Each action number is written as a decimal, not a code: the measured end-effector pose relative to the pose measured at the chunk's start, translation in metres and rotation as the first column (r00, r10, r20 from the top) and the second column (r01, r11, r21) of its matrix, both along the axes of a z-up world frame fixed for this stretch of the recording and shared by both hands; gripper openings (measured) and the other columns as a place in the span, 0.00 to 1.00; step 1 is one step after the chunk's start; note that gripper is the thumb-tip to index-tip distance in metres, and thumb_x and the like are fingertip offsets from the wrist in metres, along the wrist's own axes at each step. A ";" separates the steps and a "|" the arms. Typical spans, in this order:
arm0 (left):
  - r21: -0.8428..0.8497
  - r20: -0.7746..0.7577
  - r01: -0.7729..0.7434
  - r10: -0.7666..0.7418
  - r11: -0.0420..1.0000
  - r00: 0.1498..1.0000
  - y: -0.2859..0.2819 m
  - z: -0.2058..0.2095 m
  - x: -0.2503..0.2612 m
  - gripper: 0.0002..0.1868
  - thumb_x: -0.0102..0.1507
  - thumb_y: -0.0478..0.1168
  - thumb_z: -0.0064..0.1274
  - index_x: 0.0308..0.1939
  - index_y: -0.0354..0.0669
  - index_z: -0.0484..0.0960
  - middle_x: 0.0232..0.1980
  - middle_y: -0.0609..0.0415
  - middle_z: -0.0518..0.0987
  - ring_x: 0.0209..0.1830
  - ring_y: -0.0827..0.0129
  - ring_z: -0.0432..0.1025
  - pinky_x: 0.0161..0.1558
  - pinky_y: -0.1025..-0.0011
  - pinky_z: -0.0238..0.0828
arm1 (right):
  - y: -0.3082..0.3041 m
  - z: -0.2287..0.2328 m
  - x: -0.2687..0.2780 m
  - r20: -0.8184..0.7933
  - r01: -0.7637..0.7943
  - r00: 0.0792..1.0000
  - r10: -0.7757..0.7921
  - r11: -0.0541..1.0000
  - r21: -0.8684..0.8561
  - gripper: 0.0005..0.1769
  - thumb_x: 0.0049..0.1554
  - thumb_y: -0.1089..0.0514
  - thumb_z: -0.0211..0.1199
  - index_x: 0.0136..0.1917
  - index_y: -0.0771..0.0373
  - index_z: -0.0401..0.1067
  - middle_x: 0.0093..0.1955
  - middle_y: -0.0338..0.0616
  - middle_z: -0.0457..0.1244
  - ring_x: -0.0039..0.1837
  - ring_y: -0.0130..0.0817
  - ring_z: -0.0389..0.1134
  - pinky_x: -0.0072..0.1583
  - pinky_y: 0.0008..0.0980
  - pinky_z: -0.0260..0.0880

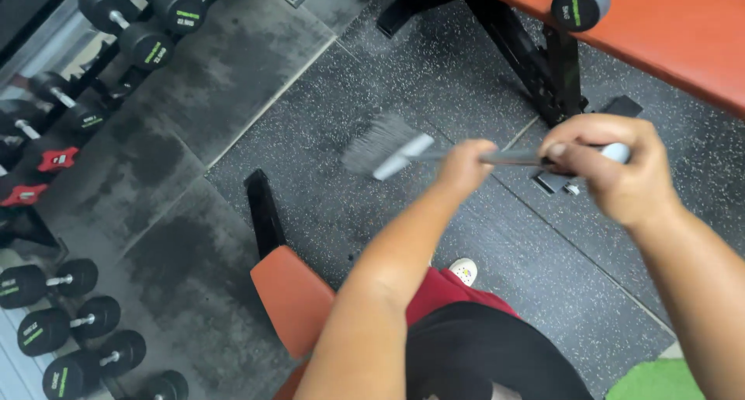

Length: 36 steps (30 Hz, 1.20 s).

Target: Sweeping the gym floor around equipment using a broom.

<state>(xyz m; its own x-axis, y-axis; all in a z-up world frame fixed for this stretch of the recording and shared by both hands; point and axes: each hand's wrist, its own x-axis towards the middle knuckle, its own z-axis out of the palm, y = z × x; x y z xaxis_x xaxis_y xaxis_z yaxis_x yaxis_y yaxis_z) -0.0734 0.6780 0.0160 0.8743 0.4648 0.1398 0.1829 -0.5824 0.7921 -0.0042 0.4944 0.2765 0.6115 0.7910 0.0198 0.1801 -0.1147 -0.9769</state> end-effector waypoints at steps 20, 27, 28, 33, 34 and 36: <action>-0.561 -0.001 0.226 -0.274 0.797 0.962 -0.142 -0.025 0.065 0.20 0.62 0.55 0.57 0.49 0.48 0.86 0.41 0.51 0.86 0.45 0.61 0.81 0.50 0.60 0.76 | 0.050 0.032 0.012 0.291 0.188 0.950 -0.114 0.952 -0.240 0.15 0.56 0.52 0.71 0.38 0.64 0.73 0.33 0.37 0.62 0.37 0.22 0.61 0.39 0.28 0.60; -0.448 0.358 0.355 -0.199 0.821 0.912 0.037 -0.013 0.041 0.35 0.63 0.48 0.58 0.71 0.40 0.66 0.71 0.43 0.68 0.72 0.57 0.63 0.68 0.57 0.61 | 0.180 -0.028 -0.001 0.279 0.052 0.958 -0.073 0.995 0.081 0.12 0.56 0.58 0.67 0.35 0.64 0.69 0.32 0.37 0.61 0.38 0.21 0.61 0.41 0.28 0.63; -0.383 0.311 0.314 -0.199 0.869 0.929 0.067 -0.012 0.037 0.30 0.64 0.47 0.57 0.67 0.41 0.69 0.67 0.47 0.71 0.70 0.58 0.66 0.68 0.57 0.64 | 0.203 -0.031 -0.004 0.287 0.027 0.956 -0.060 0.993 0.117 0.11 0.55 0.59 0.66 0.35 0.65 0.69 0.32 0.37 0.62 0.38 0.22 0.62 0.40 0.28 0.63; -0.463 0.256 0.299 -0.197 0.835 0.946 0.220 -0.002 0.028 0.16 0.67 0.46 0.57 0.54 0.43 0.76 0.55 0.52 0.77 0.57 0.64 0.73 0.58 0.60 0.74 | 0.300 -0.039 -0.010 0.293 -0.034 0.956 -0.034 0.974 0.225 0.12 0.55 0.61 0.64 0.33 0.65 0.67 0.30 0.40 0.61 0.34 0.26 0.62 0.39 0.30 0.62; -0.378 0.129 0.261 -0.228 0.889 0.965 0.248 0.011 0.023 0.16 0.66 0.46 0.58 0.53 0.43 0.78 0.53 0.50 0.79 0.55 0.62 0.74 0.54 0.60 0.74 | 0.314 -0.036 -0.014 0.252 -0.059 0.968 -0.016 0.957 0.284 0.12 0.56 0.61 0.62 0.32 0.64 0.66 0.31 0.40 0.63 0.34 0.27 0.64 0.39 0.30 0.63; -0.281 -0.006 0.238 -0.250 0.930 0.968 0.297 0.021 0.011 0.15 0.65 0.46 0.59 0.51 0.44 0.80 0.51 0.48 0.80 0.53 0.60 0.76 0.51 0.59 0.73 | 0.337 -0.035 -0.017 0.209 -0.073 0.978 -0.001 0.936 0.346 0.12 0.57 0.61 0.60 0.32 0.64 0.65 0.32 0.40 0.64 0.35 0.27 0.66 0.38 0.29 0.64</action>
<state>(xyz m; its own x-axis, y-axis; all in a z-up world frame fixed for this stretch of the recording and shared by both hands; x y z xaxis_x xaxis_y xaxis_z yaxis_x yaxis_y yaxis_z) -0.0620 0.9749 0.0371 0.9679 0.2515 -0.0015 0.0982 -0.3726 0.9228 -0.0214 0.8310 0.2413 0.5367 0.7322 0.4194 0.3760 0.2374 -0.8957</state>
